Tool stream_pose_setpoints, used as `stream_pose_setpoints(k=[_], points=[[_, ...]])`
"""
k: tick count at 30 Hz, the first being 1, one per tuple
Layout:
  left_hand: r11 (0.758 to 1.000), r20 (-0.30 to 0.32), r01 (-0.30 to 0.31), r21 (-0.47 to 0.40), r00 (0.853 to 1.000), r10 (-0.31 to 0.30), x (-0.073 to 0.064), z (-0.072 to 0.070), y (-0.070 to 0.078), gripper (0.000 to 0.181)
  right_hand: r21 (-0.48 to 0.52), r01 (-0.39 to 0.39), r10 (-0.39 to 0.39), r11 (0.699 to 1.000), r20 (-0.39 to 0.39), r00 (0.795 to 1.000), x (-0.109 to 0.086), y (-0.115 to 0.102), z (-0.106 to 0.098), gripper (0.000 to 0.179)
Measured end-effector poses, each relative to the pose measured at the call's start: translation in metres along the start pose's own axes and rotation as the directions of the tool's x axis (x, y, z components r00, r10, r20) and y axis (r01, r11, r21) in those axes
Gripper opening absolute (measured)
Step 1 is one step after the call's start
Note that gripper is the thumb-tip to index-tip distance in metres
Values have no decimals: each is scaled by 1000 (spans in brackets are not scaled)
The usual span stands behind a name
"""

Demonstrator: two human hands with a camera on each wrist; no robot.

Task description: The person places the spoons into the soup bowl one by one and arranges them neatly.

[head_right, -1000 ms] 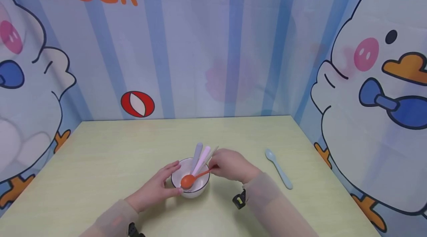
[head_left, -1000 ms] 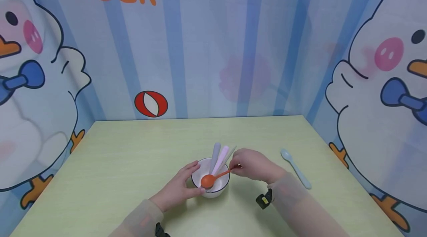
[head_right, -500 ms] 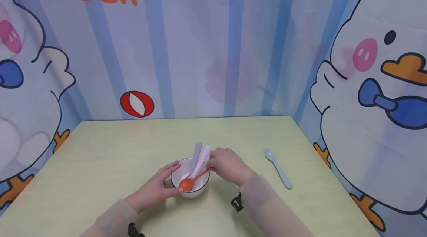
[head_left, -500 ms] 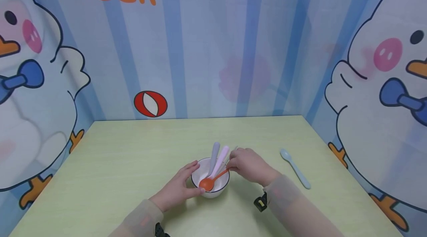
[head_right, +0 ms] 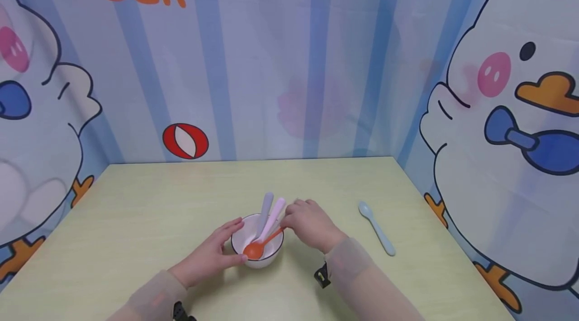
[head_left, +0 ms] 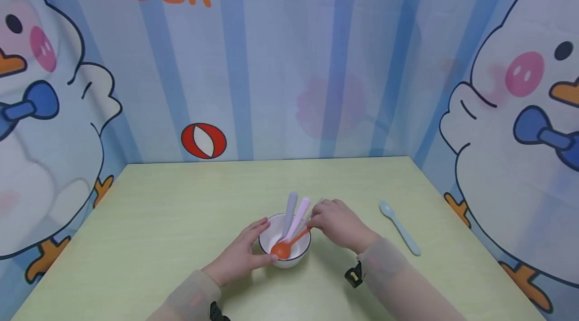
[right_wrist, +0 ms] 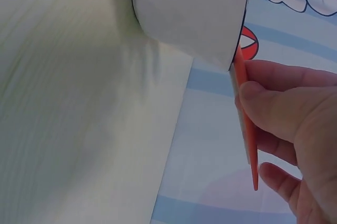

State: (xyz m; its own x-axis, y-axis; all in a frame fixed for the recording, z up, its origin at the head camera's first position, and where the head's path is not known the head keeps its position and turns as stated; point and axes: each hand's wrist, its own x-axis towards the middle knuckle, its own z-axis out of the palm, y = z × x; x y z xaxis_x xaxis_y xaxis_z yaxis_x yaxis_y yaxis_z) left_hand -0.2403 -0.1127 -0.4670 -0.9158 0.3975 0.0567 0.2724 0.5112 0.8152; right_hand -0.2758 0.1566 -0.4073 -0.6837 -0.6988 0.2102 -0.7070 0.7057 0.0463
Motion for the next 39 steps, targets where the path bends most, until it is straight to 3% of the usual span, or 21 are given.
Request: stream_pose_setpoints(k=[12,18,23,28,31,33,35,37,39], points=[[1000,0,-2,15,1000,2,1,-1,0,86,-50,-47,43,998,-88,995,2,3,5,22],[1000,14,18,18,1000,-18,2,-1,1,88,-55,-37,28,998,-156,987,1,6,7,19],[1000,19,24,19,1000,-25,2,-1,1,88,0,-40,38,999,-296,954,-6,11,8,16],[1000,10,5,13,1000,-6,1,0,1,87,125,-163,198,979,-371,907,-25,18,10,17],[1000,9,13,11,1000,-13,1,0,1,87,203,-288,345,936,-356,868,-37,24,16,14],[1000,9,19,10,1000,-19,1,0,1,87,284,-381,462,880,-323,826,-47,30,20,13],[1000,11,24,7,1000,-24,0,0,1,88,364,-481,582,797,-255,772,-57,39,23,17],[1000,12,25,5,1000,-25,0,0,1,88,428,-576,687,696,-164,708,-68,49,25,24],[1000,11,20,4,1000,-20,0,0,1,88,442,-665,761,603,-69,645,-80,59,24,33]])
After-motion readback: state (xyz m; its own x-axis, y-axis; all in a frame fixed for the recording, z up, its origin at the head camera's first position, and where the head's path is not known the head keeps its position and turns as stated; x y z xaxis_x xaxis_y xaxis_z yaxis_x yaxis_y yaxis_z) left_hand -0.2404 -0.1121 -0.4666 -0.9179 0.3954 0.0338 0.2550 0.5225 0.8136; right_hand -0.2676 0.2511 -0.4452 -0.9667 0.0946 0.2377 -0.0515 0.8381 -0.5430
